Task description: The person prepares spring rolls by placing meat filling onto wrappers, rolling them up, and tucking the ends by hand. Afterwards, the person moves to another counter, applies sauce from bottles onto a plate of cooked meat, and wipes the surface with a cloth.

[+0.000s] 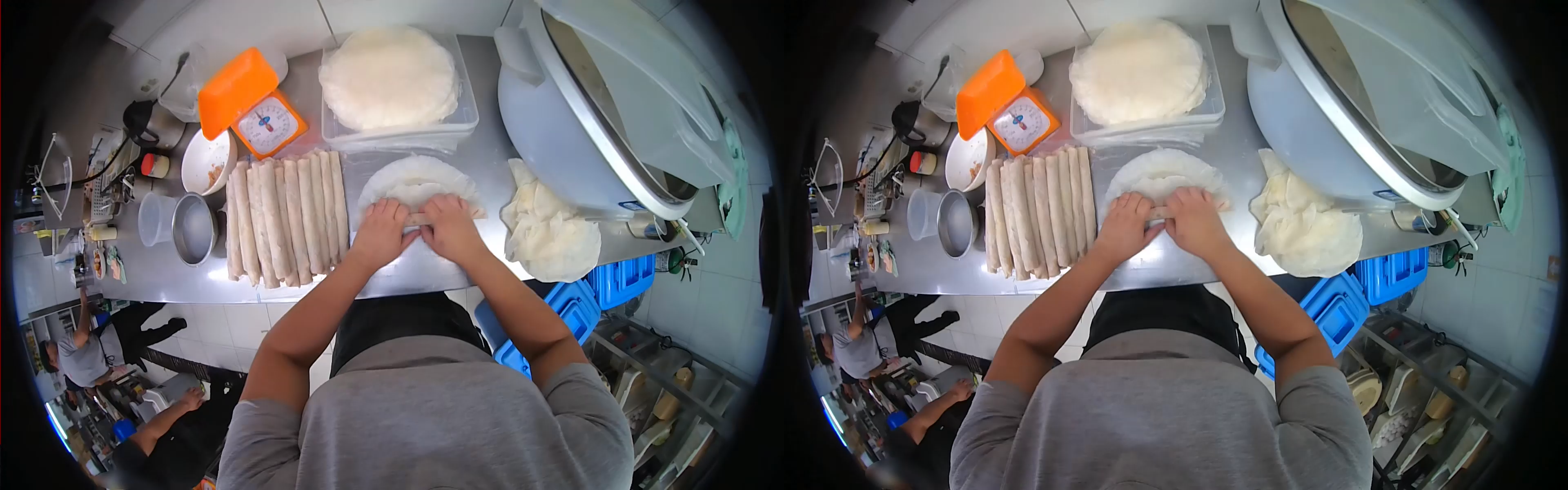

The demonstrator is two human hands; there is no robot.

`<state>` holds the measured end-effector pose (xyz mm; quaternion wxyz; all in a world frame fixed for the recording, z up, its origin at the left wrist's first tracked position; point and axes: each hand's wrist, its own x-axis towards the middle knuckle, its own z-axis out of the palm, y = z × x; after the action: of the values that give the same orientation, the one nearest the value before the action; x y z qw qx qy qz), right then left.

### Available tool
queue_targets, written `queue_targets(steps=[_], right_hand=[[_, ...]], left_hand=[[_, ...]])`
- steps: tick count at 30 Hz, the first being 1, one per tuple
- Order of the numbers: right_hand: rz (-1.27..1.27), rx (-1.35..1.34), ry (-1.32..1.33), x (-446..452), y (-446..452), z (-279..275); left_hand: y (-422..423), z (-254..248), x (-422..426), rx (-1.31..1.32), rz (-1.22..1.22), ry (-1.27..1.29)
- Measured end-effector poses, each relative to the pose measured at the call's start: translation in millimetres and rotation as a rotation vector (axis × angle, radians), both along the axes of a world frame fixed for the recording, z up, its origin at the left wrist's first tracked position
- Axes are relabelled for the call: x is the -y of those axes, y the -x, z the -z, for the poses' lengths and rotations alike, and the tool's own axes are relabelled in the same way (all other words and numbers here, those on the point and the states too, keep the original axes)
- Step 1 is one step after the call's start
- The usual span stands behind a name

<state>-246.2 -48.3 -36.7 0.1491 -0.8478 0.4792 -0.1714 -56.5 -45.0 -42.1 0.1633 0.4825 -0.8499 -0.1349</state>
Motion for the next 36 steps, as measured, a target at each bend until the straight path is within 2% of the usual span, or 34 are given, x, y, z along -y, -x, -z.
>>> queue_targets(steps=[5,8,11,13,14,16,17,18,20,22,24,26,28,31,34,36], right_hand=[[0.046,0.082,-0.027,-8.8,31.5,-6.3],[0.057,0.067,-0.02,-14.6,30.3,-12.5],[0.019,0.111,0.042,-15.0,34.5,3.2],[0.041,0.077,-0.026,-10.7,45.3,-4.5],[0.032,0.034,-0.138,-5.4,44.6,-19.8],[0.04,-0.166,-0.376,9.7,30.9,-48.2],[0.018,-0.064,-0.267,25.2,9.3,-60.4],[0.0,0.038,-0.169,35.8,-12.3,-70.5],[-0.023,0.213,-0.068,47.0,-78.5,-117.0],[-0.217,0.374,-0.025,57.3,-165.1,-140.3],[-0.479,0.336,-0.078,55.8,-253.7,-155.0],[-0.71,0.29,-0.109,51.8,-337.8,-134.6],[-0.811,0.139,0.041,46.0,-405.0,-100.7],[-0.784,-0.035,0.19,38.4,-468.3,-50.6],[-0.842,-0.37,-0.121,44.6,-495.7,-44.8],[-0.736,-0.149,-0.342,50.4,-499.1,-50.4]], left_hand=[[-24.9,6.2,-23.4,0.021,-0.067,-0.094],[-15.3,-7.1,-26.3,-0.025,-0.075,-0.013],[-24.9,14.4,-34.3,0.07,-0.1,-0.012],[-36.4,6.2,-41.5,0.161,-0.122,-0.15],[-42.8,5.8,-39.4,0.162,-0.099,-0.242],[-42.4,-27.8,-48.7,0.107,-0.17,-0.283],[-45.0,-40.4,-59.7,0.066,-0.197,-0.061],[-51.1,-57.2,-65.6,0.009,-0.217,-0.013],[-75.9,-94.0,-78.1,-0.186,-0.233,-0.078],[-110.6,-118.6,-92.5,-0.35,-0.244,-0.11],[-154.9,-136.7,-112.6,-0.48,-0.249,-0.109],[-193.3,-152.7,-134.4,-0.503,-0.326,-0.063],[-222.9,-160.8,-155.5,-0.523,-0.421,-0.003],[-258.4,-164.8,-179.5,-0.557,-0.539,0.024],[-282.3,-166.2,-191.2,-0.582,-0.606,0.041],[-291.3,-163.6,-194.6,-0.594,-0.632,0.032]])
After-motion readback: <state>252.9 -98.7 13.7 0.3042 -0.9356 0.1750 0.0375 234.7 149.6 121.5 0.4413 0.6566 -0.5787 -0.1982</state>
